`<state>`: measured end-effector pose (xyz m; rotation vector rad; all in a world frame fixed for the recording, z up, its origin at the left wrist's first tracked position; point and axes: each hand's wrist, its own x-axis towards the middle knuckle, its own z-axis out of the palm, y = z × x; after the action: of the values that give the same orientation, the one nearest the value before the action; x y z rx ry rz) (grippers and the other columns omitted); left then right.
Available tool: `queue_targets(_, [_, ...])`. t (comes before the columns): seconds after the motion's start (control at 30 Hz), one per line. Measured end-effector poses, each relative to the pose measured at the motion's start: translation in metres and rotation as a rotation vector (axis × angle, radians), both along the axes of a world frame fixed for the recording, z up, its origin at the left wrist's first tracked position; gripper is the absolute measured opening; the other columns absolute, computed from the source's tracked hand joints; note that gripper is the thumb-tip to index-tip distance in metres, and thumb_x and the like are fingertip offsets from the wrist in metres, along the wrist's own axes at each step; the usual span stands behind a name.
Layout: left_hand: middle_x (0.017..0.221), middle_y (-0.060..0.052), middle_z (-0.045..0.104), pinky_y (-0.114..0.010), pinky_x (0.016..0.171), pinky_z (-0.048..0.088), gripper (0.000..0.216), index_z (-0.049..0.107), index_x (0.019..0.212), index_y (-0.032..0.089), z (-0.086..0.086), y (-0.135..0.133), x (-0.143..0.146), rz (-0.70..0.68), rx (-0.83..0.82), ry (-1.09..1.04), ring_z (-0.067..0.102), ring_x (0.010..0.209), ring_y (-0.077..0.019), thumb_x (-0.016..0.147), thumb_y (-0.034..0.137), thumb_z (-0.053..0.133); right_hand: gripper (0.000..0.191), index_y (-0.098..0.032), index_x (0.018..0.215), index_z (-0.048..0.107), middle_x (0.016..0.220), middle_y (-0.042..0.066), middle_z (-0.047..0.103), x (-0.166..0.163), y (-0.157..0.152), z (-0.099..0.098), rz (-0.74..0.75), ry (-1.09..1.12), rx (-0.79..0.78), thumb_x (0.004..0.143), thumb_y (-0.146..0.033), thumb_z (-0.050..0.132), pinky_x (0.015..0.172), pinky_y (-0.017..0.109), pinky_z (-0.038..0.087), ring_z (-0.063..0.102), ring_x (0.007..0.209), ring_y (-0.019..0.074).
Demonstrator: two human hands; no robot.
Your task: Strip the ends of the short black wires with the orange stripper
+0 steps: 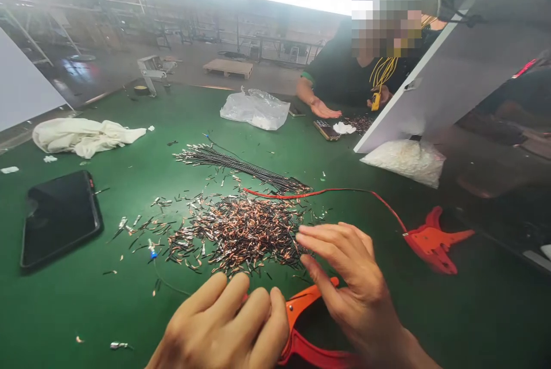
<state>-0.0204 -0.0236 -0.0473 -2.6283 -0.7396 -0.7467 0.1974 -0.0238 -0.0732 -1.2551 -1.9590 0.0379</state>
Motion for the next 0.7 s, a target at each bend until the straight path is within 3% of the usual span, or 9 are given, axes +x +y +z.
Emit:
queue_targets(0.1, [0.06,0.002,0.061,-0.034,0.059,0.037,0.028,0.065,0.091,0.015,-0.01,0.002,0.004,0.051,0.039,-0.135,0.055,0.056,-0.0155,0.099,0.009,0.039,0.021,-0.026,0.099,0.067,0.095,0.0,0.078,-0.002,-0.001,0.0,0.01,0.013,-0.01,0.094,-0.008,0.057,0.101,0.053,0.032,0.067,0.095,0.0237])
queue_targets(0.2, [0.058,0.002,0.059,-0.034,0.06,0.035,0.032,0.065,0.09,0.014,-0.014,0.004,0.003,0.058,0.047,-0.178,0.052,0.055,-0.0162,0.099,0.008,0.035,0.021,-0.024,0.098,0.065,0.089,-0.001,0.076,0.0,-0.004,0.0,0.064,0.069,-0.027,0.094,-0.006,0.054,0.098,0.048,0.036,0.066,0.089,0.0207])
queue_targets(0.37, [0.072,-0.001,0.068,-0.035,0.071,0.043,0.027,0.063,0.102,0.01,-0.012,0.009,-0.014,0.081,0.012,-0.057,0.062,0.068,-0.0191,0.098,0.009,0.037,0.008,-0.021,0.101,0.063,0.081,0.0,0.07,0.015,-0.008,0.009,0.207,-0.02,-0.178,0.094,-0.018,0.06,0.076,0.037,0.048,0.062,0.074,0.0186])
queue_targets(0.43, [0.078,-0.003,0.07,-0.037,0.076,0.045,0.026,0.062,0.105,0.011,-0.014,0.011,-0.022,0.126,-0.016,-0.043,0.065,0.074,-0.0207,0.092,0.004,0.041,0.023,-0.022,0.103,0.064,0.09,0.002,0.071,0.024,-0.012,0.014,0.233,-0.16,-0.325,0.085,-0.03,0.075,0.071,0.035,0.054,0.065,0.08,0.0212])
queue_targets(0.5, [0.079,-0.004,0.069,-0.037,0.074,0.046,0.026,0.063,0.107,0.01,-0.018,0.014,-0.028,0.156,-0.029,-0.04,0.064,0.072,-0.0206,0.09,0.003,0.044,0.047,-0.021,0.105,0.065,0.098,0.006,0.072,0.03,-0.017,0.014,0.234,-0.358,-0.378,0.067,-0.036,0.088,0.07,0.037,0.059,0.069,0.085,0.026])
queue_targets(0.57, [0.072,-0.002,0.065,-0.035,0.067,0.045,0.024,0.064,0.108,0.01,-0.024,0.016,-0.031,0.165,-0.01,-0.068,0.06,0.063,-0.0181,0.091,0.006,0.048,0.053,-0.017,0.106,0.066,0.099,0.01,0.075,0.032,-0.023,0.007,0.228,-0.543,-0.28,0.06,-0.029,0.09,0.064,0.037,0.061,0.072,0.081,0.0285])
queue_targets(0.7, [0.067,0.002,0.063,-0.031,0.062,0.043,0.019,0.066,0.104,0.013,-0.028,0.017,-0.032,0.185,0.034,-0.122,0.056,0.057,-0.0144,0.091,0.006,0.053,0.039,-0.015,0.108,0.065,0.096,0.013,0.078,0.031,-0.029,-0.018,0.171,-0.703,0.008,0.07,-0.009,0.071,0.059,0.034,0.061,0.074,0.076,0.0275])
